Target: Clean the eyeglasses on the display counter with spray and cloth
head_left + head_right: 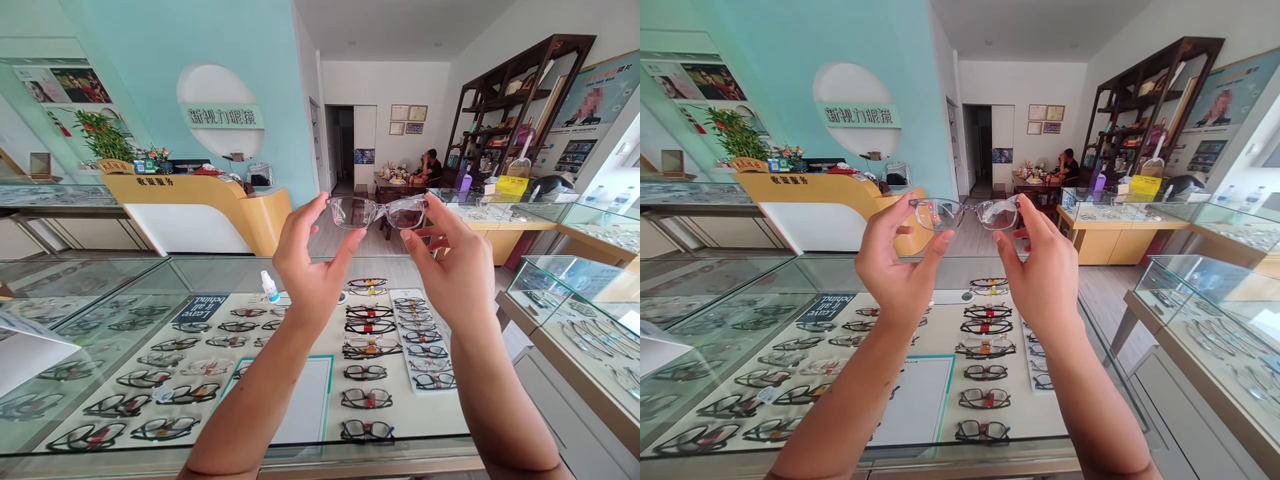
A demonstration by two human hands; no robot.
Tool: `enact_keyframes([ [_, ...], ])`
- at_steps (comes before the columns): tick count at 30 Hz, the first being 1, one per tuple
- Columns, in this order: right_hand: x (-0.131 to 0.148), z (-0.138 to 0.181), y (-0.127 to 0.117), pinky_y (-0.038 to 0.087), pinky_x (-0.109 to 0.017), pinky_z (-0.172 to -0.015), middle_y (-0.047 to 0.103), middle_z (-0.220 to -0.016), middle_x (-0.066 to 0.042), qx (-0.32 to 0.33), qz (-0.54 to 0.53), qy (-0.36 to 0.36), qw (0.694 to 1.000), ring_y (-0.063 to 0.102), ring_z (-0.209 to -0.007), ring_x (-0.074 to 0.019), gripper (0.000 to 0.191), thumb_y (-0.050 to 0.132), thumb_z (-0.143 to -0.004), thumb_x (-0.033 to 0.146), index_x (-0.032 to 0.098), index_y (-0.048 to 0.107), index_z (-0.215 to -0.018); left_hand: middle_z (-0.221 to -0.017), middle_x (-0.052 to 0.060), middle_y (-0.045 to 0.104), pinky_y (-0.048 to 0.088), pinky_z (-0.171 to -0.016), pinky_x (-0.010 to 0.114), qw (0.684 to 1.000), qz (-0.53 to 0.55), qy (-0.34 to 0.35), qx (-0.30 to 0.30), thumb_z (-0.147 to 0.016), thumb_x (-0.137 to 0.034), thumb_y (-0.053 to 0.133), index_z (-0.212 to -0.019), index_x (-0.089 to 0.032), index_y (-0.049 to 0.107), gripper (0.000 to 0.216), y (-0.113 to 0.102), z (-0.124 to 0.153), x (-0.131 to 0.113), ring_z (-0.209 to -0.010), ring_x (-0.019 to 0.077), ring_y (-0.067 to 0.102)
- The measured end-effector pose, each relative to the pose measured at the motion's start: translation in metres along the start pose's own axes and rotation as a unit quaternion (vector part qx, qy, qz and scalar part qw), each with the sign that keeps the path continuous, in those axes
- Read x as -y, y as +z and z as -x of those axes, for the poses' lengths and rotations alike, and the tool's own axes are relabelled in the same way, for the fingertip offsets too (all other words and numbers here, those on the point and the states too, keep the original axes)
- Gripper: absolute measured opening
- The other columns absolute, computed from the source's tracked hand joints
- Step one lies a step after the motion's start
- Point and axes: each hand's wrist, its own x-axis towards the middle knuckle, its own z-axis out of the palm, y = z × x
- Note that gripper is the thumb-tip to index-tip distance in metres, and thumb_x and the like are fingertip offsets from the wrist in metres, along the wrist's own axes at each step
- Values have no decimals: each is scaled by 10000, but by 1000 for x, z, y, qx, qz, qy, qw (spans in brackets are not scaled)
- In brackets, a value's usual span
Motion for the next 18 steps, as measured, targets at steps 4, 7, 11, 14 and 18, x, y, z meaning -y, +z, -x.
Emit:
enact_keyframes([
  [4,5,1,-2,712,-496,-806,842,-1360,-139,-13,4,2,1000,854,-981,-299,566,674,-1078,426,275,692,-1623,-1482,110,798,685,-992,435,1000,22,-10,11,-1002,-481,873,-1520,-282,669,591,0,1,1,-1347,293,782],
  [7,10,1,-4,707,-484,-800,833,-1412,-142,-29,12,3,1000,855,-975,-294,565,681,-1073,429,274,705,-1616,-1499,110,790,682,-985,430,999,38,-20,18,-983,-466,890,-1524,-289,660,614,2,3,3,-1359,299,779],
  [11,12,1,-5,702,-481,-787,821,-1448,-149,-33,25,-1,999,855,-953,-292,565,680,-1072,423,282,707,-1618,-1507,114,778,681,-965,432,998,42,-32,25,-973,-478,900,-1527,-291,654,635,4,4,5,-1360,312,778],
  [14,12,0,-5,701,-467,-768,827,-1437,-144,-31,33,-8,999,855,-938,-288,566,673,-1072,411,291,699,-1625,-1494,112,773,672,-960,428,998,40,-33,21,-983,-487,892,-1521,-291,655,620,5,4,4,-1345,310,775],
  [18,9,0,-3,707,-452,-746,832,-1436,-140,-25,32,-13,999,855,-927,-281,571,659,-1079,399,298,682,-1640,-1453,107,771,650,-955,419,999,29,-14,5,-972,-474,908,-1505,-286,655,618,3,3,1,-1322,303,760],
])
